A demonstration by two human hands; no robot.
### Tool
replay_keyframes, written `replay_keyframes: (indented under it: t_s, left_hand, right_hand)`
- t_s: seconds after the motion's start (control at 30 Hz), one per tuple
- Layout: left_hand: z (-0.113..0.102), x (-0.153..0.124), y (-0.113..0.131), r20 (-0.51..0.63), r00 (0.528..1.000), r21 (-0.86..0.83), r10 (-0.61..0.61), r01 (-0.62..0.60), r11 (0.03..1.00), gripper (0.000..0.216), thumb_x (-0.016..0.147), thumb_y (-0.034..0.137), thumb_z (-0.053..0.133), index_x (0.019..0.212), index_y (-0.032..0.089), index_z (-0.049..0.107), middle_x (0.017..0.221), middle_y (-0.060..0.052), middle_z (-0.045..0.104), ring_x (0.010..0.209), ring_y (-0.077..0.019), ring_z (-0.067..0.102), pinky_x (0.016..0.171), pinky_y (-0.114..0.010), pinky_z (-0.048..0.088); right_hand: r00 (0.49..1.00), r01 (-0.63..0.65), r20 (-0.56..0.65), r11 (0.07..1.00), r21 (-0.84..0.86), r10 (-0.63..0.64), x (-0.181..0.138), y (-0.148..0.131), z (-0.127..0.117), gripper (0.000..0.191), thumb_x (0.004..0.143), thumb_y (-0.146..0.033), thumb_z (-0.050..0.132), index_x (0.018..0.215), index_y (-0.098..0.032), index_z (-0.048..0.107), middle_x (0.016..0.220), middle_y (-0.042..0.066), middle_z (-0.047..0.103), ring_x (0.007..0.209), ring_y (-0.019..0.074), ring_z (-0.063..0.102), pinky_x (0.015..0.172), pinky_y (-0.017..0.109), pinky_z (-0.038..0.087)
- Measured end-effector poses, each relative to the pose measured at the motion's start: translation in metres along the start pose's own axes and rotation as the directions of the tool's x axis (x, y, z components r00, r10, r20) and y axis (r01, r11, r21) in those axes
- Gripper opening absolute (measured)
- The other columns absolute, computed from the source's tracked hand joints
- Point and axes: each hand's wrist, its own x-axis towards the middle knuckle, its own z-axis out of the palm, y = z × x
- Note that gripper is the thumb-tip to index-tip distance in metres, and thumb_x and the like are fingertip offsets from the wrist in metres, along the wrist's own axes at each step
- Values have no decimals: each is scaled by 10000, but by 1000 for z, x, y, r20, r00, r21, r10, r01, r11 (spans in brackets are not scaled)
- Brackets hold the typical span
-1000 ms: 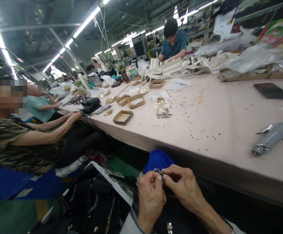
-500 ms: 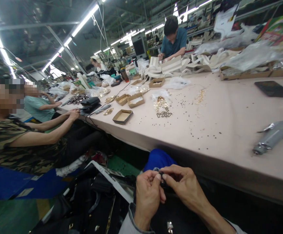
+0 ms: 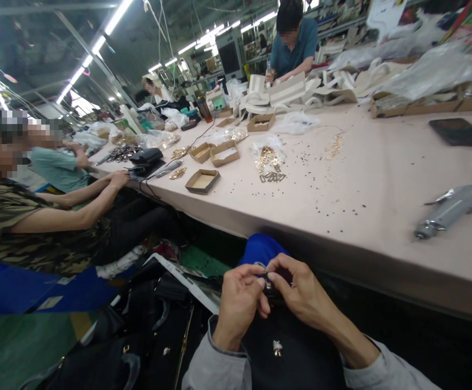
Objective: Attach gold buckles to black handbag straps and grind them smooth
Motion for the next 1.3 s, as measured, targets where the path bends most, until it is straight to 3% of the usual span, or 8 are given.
replay_keyframes:
  t_s: [0.13,0.5,0.8,1.0,1.3]
  left_hand:
    - [2,-2,3,6,999,-7,40,-40,999,496,801,332,758,1203,74,622,438,15,619,310,-133,496,353,-204,446]
    - [2,-2,5,-23,999,-6,42,-43,999,432,770,359,793,1038,34,699,548,-66,693,406,-174,631,406,-226,511]
    - [0,-4,4,-48,994,87,99,-94,992,351,754,312,813,968,39,757,439,-16,607,334,-100,480,366,-180,365]
    - [-2,-4,0,-53,995,55,88,-85,995,333,751,336,809,912,48,766,474,-50,646,367,-117,522,405,-205,430]
    - [5,-4,-1,-132,988,60,85,-78,995,306,726,325,808,872,65,739,445,-43,632,362,-128,531,411,-209,430]
  right_hand:
    - [999,52,16,998,-22,-52,-2,0,1,114,987,-230,533,911,-204,613,831,-5,634,744,171,580,703,312,418]
    - [997,82,11,996,-47,-82,-5,2,8,151,1016,-254,459,920,-208,566,877,34,640,827,209,612,769,346,441]
    - [999,-26,-45,999,23,27,-8,-7,8,164,961,-308,569,881,-196,657,742,-2,644,610,156,550,573,289,392]
    - [997,-64,-28,988,137,69,-10,-6,6,180,941,-334,614,879,-187,696,767,19,710,661,175,635,617,287,459]
    - [995,-94,-22,981,169,99,-9,0,10,133,892,-311,682,896,-181,710,765,21,718,683,189,644,636,292,487]
